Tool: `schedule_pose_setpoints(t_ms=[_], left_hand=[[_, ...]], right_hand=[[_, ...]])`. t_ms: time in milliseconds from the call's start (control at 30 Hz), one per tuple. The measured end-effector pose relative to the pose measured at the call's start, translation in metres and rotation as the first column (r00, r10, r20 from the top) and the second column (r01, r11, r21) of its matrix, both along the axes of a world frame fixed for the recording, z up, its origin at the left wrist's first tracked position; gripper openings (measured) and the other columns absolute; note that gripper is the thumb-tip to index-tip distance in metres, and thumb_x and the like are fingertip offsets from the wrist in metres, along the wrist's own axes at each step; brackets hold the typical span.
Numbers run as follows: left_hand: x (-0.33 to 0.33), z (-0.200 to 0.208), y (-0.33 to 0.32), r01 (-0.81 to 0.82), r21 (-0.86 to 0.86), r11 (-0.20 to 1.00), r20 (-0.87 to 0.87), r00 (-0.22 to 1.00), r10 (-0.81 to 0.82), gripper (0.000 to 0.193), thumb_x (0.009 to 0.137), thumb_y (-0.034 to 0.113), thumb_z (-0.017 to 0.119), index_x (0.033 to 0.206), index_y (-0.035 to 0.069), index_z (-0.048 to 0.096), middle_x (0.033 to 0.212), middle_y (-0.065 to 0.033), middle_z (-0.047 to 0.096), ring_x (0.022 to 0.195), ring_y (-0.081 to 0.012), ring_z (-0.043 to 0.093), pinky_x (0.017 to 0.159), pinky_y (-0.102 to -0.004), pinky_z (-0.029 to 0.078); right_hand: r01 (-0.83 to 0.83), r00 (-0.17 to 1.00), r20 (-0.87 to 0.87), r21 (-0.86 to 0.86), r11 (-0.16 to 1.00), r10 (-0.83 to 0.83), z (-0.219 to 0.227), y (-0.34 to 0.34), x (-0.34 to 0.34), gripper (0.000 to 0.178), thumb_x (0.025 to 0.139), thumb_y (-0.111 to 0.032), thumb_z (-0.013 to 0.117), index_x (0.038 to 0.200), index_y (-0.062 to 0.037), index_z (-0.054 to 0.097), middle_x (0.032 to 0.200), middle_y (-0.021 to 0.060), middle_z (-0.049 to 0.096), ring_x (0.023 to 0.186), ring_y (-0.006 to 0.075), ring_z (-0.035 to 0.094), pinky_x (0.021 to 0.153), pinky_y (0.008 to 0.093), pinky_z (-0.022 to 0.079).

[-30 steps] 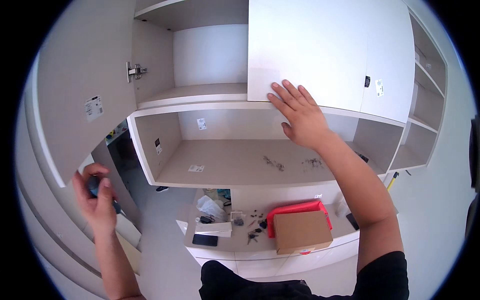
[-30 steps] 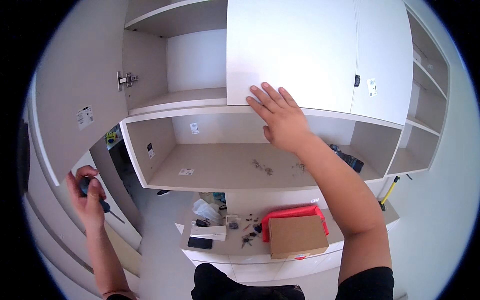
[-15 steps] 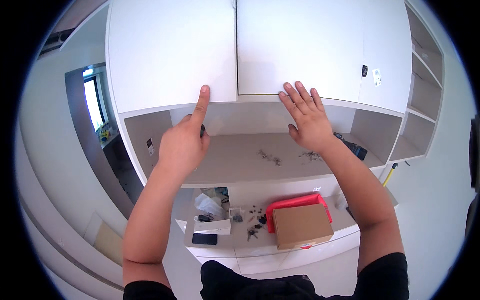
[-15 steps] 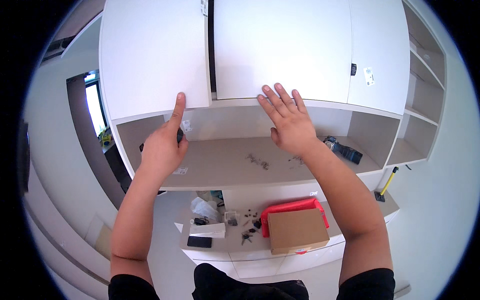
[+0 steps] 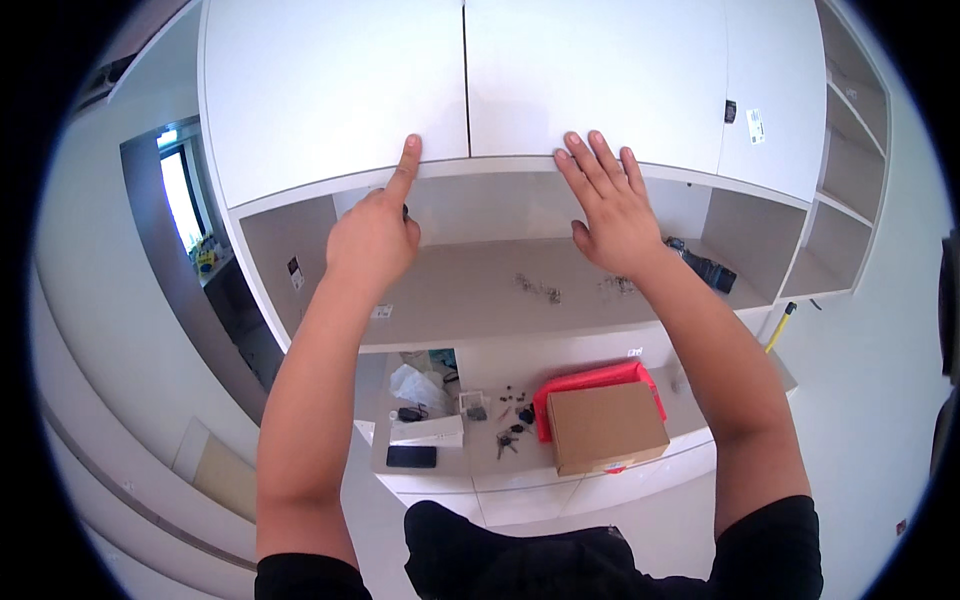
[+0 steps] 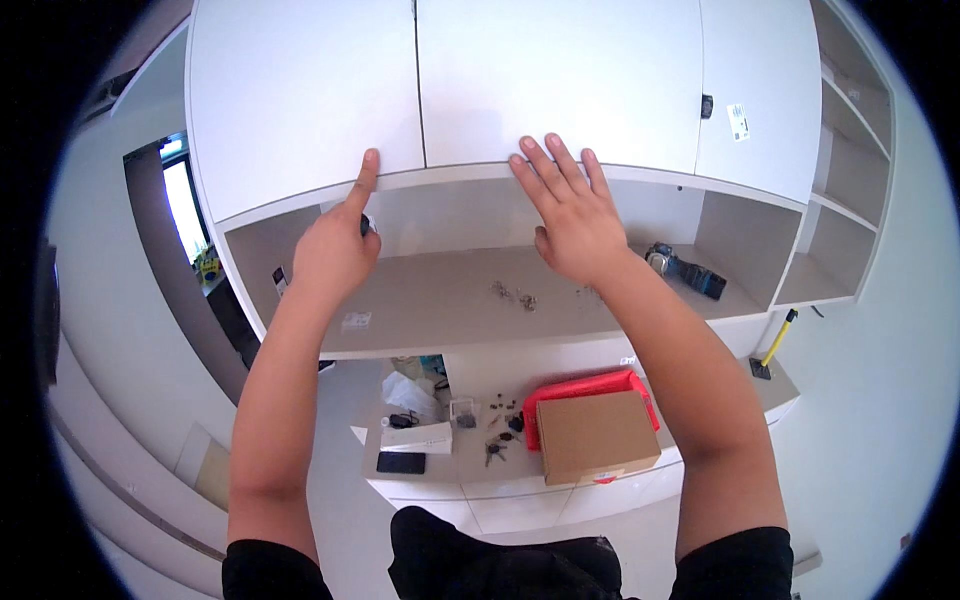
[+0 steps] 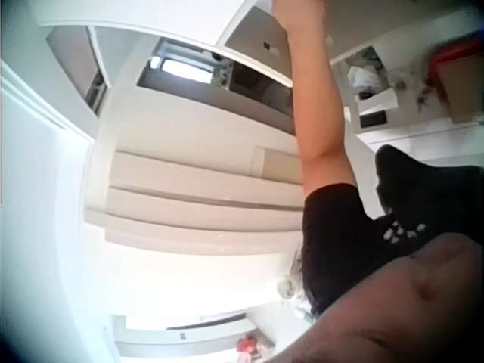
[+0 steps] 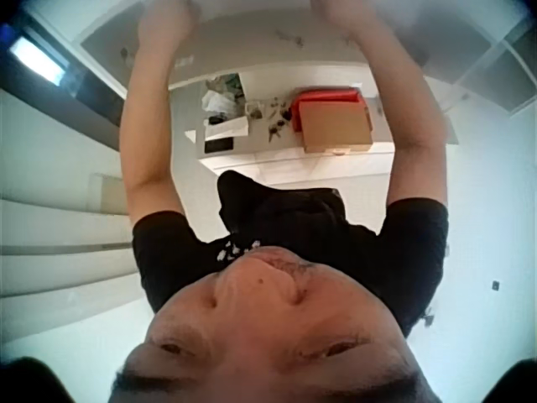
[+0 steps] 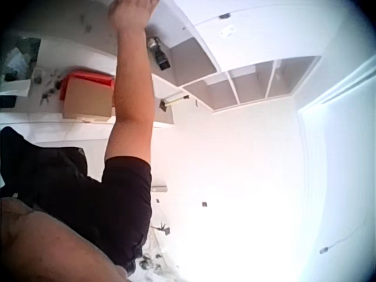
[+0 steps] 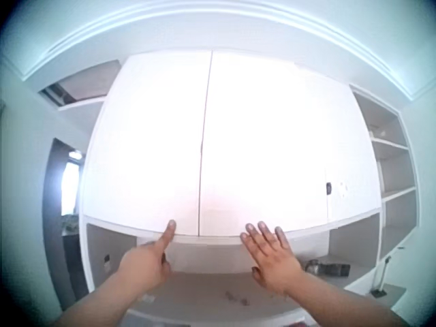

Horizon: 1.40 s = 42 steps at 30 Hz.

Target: The person installs hinges on cabinet doors using a screwdriver and a power drill, checking the alignment by opening and closing the doors.

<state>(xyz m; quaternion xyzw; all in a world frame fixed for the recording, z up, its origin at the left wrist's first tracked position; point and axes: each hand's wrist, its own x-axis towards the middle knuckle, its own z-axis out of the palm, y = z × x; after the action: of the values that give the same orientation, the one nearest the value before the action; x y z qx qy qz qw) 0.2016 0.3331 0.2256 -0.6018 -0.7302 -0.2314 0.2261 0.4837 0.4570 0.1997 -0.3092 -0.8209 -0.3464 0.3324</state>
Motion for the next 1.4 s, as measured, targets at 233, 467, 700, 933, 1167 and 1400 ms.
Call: schedule_pose_setpoints(t_ms=[233,467,700,933,1167,1400], left_hand=[[0.003,-0.091,-0.001,0.213,0.076,0.974,0.2,0.954,-0.224,0.09,0.087,0.01,0.064,0.164,0.027,0.019,0.102,-0.0155,0.071,0.088,-0.037,0.07,0.077,-0.0471,0.057],[-0.009,-0.431,-0.086,0.482,-0.097,0.871,0.662,0.685,-0.305,0.043,0.088,0.019,0.07,0.129,0.012,0.064,0.098,-0.0172,0.072,0.091,-0.0359,0.072,0.081,-0.044,0.057],[0.024,-0.479,-0.129,0.355,0.161,0.921,0.781,0.524,-0.339,0.019,0.094,0.015,0.071,0.112,0.007,0.068,0.088,-0.0046,0.068,0.079,-0.0138,0.065,0.075,-0.0298,0.054],[0.089,-0.388,-0.072,0.172,0.631,0.756,0.773,-0.214,-0.597,0.012,0.101,0.01,0.063,0.108,0.004,0.057,0.084,-0.0048,0.062,0.072,-0.0124,0.062,0.066,-0.0286,0.052],[0.131,-0.399,-0.072,0.157,0.661,0.734,0.75,-0.18,-0.637,0.009,0.102,0.009,0.059,0.108,0.005,0.054,0.082,-0.0065,0.06,0.068,-0.0146,0.061,0.065,-0.0296,0.053],[0.136,-0.41,-0.099,0.034,0.628,0.778,0.758,-0.255,-0.601,0.007,0.104,0.01,0.056,0.108,0.007,0.051,0.082,-0.0061,0.057,0.067,-0.0156,0.059,0.063,-0.0316,0.053]], right_hand=[[-0.151,0.986,-0.098,-0.191,0.97,0.134,-0.08,-0.017,-0.005,0.097,0.078,-0.019,0.075,0.161,-0.0117,0.025,0.168,0.0189,0.02,0.156,0.0376,0.018,0.125,0.0563,0.02],[-0.119,0.981,-0.01,-0.822,0.557,0.196,-0.456,-0.112,0.102,0.061,0.085,-0.036,0.073,0.137,-0.0051,0.059,0.153,0.0234,0.045,0.142,0.0412,0.042,0.12,0.049,0.033],[-0.232,0.972,-0.235,-0.964,0.126,-0.004,-0.588,-0.226,0.174,0.037,0.092,-0.038,0.072,0.116,-0.0097,0.069,0.112,0.0186,0.071,0.102,0.0358,0.069,0.09,0.0447,0.055],[-0.396,0.909,-0.373,-0.912,-0.107,-0.186,-0.471,-0.206,0.097,0.051,0.1,-0.032,0.067,0.138,-0.0011,0.055,0.13,0.0189,0.067,0.119,0.028,0.066,0.103,0.038,0.052],[-0.532,0.847,-0.529,-0.839,-0.116,-0.057,-0.429,-0.21,0.057,0.027,0.107,-0.028,0.055,0.115,-0.003,0.061,0.087,0.0055,0.062,0.084,0.015,0.061,0.081,0.032,0.052],[-0.549,0.833,-0.542,-0.835,-0.037,-0.115,-0.45,-0.224,0.054,0.025,0.104,-0.026,0.062,0.119,-0.006,0.061,0.097,0.008,0.065,0.093,0.0174,0.062,0.085,0.0348,0.052]])
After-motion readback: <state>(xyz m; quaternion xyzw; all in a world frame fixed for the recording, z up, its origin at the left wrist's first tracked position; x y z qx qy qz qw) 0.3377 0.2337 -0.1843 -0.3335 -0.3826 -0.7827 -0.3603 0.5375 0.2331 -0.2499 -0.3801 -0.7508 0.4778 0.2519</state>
